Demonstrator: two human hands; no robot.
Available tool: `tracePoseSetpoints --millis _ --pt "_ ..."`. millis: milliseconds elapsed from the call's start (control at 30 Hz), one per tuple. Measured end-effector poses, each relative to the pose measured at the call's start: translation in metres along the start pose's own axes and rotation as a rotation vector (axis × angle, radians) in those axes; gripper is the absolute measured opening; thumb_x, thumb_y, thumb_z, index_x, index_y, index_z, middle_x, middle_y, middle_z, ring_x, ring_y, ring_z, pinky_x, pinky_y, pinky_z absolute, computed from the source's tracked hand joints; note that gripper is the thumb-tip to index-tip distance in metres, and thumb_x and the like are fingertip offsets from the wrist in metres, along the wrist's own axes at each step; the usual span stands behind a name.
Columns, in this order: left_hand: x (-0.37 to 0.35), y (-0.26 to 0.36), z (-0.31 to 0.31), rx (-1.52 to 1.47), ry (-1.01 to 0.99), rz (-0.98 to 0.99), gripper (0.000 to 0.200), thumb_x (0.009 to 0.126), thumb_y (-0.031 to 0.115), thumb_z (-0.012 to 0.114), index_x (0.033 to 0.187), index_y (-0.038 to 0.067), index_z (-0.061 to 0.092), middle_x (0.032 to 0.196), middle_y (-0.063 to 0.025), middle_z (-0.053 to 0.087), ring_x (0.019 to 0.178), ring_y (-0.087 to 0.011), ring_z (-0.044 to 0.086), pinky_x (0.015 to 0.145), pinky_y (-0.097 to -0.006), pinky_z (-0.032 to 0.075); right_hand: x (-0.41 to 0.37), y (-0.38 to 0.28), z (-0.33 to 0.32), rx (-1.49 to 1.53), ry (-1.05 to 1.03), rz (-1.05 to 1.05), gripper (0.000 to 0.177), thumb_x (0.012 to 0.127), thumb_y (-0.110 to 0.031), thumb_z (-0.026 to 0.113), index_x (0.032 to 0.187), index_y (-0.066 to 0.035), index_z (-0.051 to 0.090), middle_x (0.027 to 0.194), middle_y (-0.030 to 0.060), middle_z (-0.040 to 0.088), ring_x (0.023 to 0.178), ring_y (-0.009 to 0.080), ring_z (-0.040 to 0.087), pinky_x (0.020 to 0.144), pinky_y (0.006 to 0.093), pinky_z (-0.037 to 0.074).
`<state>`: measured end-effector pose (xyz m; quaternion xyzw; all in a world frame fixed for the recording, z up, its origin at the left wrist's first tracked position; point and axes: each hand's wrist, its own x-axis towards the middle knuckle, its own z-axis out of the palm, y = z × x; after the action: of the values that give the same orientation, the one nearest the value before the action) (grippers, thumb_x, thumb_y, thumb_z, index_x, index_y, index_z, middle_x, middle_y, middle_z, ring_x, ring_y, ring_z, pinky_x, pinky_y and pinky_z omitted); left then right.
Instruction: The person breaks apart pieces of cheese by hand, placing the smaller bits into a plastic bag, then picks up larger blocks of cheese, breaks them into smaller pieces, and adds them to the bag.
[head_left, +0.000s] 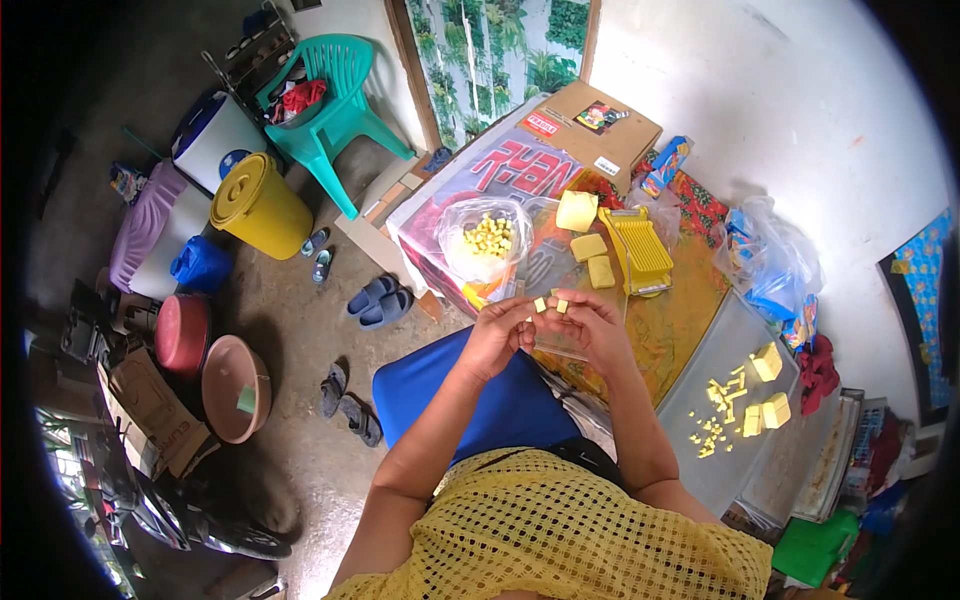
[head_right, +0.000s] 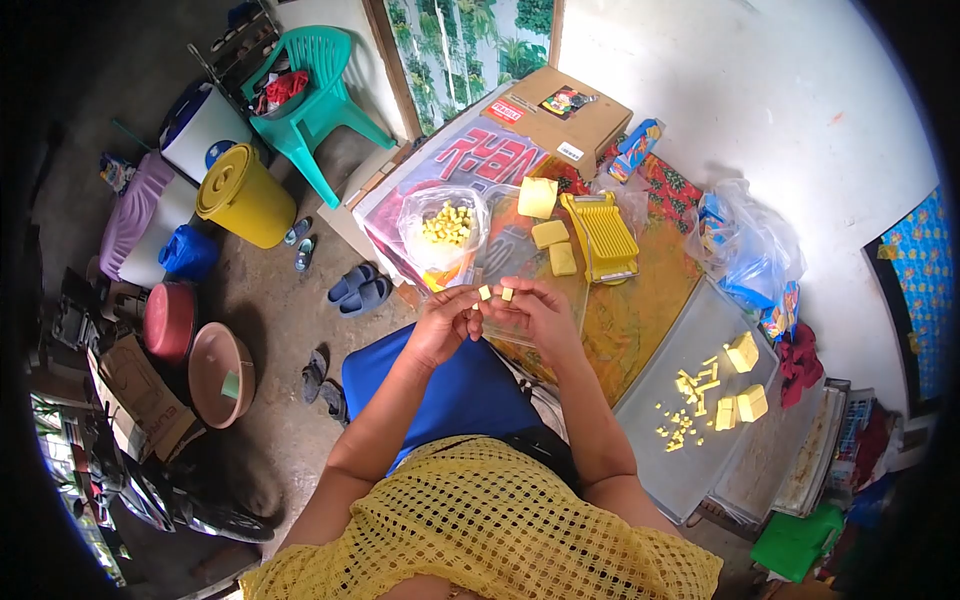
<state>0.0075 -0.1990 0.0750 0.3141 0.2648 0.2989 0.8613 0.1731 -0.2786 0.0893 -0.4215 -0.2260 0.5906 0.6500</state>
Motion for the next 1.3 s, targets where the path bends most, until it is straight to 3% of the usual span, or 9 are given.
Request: tracePoseSetpoints --millis 100,400,700,933,1133,1300 --pt "0.0 -0.002 -0.002 -0.008 0.008 -0.016 0.02 0.088 0.011 0.059 0.103 -0.002 0.06 0.076 -0.01 0.064 0.055 -0.0134 0.055 0.049 -0.0267 0.046 0.003 0.005 -0.007 0.085 -0.008 0.008 0.024 0.089 -0.009 0.06 0.11 0.002 0.057 0.101 0.0077 0.062 0.087 0.0166 0.064 0.076 0.0291 0.054" --pt "-0.001 -0.009 0.004 0.079 -0.035 -0.058 0.017 0.088 0.014 0.062 0.098 0.0 0.063 0.075 -0.0045 0.063 0.055 -0.0088 0.053 0.049 -0.0233 0.044 0.001 0.013 -0.002 -0.201 -0.07 -0.065 0.026 0.085 -0.008 0.065 0.11 -0.001 0.061 0.09 -0.0002 0.057 0.079 0.0075 0.058 0.07 0.0198 0.048" --pt "-0.004 -0.006 0.004 0.147 -0.04 -0.057 0.016 0.089 0.016 0.062 0.093 0.001 0.065 0.076 -0.0034 0.063 0.054 -0.0072 0.051 0.048 -0.022 0.042 0.0 0.013 0.001 -0.262 -0.029 -0.067 0.027 0.086 -0.008 0.064 0.111 0.003 0.061 0.08 0.0037 0.063 0.071 0.0086 0.06 0.067 0.0205 0.049" --pt "-0.002 -0.009 0.0 0.145 -0.045 -0.071 0.02 0.091 0.019 0.06 0.097 0.0 0.064 0.076 -0.0031 0.061 0.057 -0.0073 0.05 0.048 -0.0223 0.041 0.003 0.02 -0.004 -0.179 0.052 -0.005 0.022 0.089 -0.01 0.057 0.109 0.0 0.062 0.08 0.0035 0.063 0.073 0.0101 0.061 0.069 0.0243 0.05" --pt "0.025 -0.028 -0.009 0.679 0.089 0.029 0.021 0.086 0.017 0.066 0.097 -0.001 0.064 0.068 -0.0007 0.059 0.051 -0.0045 0.046 0.043 -0.0218 0.036 0.019 0.043 -0.032 -0.093 0.147 0.011 0.018 0.091 -0.011 0.055 0.106 -0.001 0.059 0.089 0.0042 0.061 0.076 0.0136 0.062 0.069 0.0269 0.051" --pt "0.043 -0.022 -0.016 0.811 0.194 0.098 0.025 0.081 0.018 0.071 0.095 -0.002 0.066 0.064 0.0005 0.056 0.049 -0.0047 0.044 0.043 -0.0222 0.035 0.022 0.046 -0.044 -0.093 0.165 0.029 0.018 0.091 -0.013 0.056 0.105 -0.002 0.059 0.09 0.0036 0.059 0.076 0.0132 0.061 0.065 0.0268 0.051"
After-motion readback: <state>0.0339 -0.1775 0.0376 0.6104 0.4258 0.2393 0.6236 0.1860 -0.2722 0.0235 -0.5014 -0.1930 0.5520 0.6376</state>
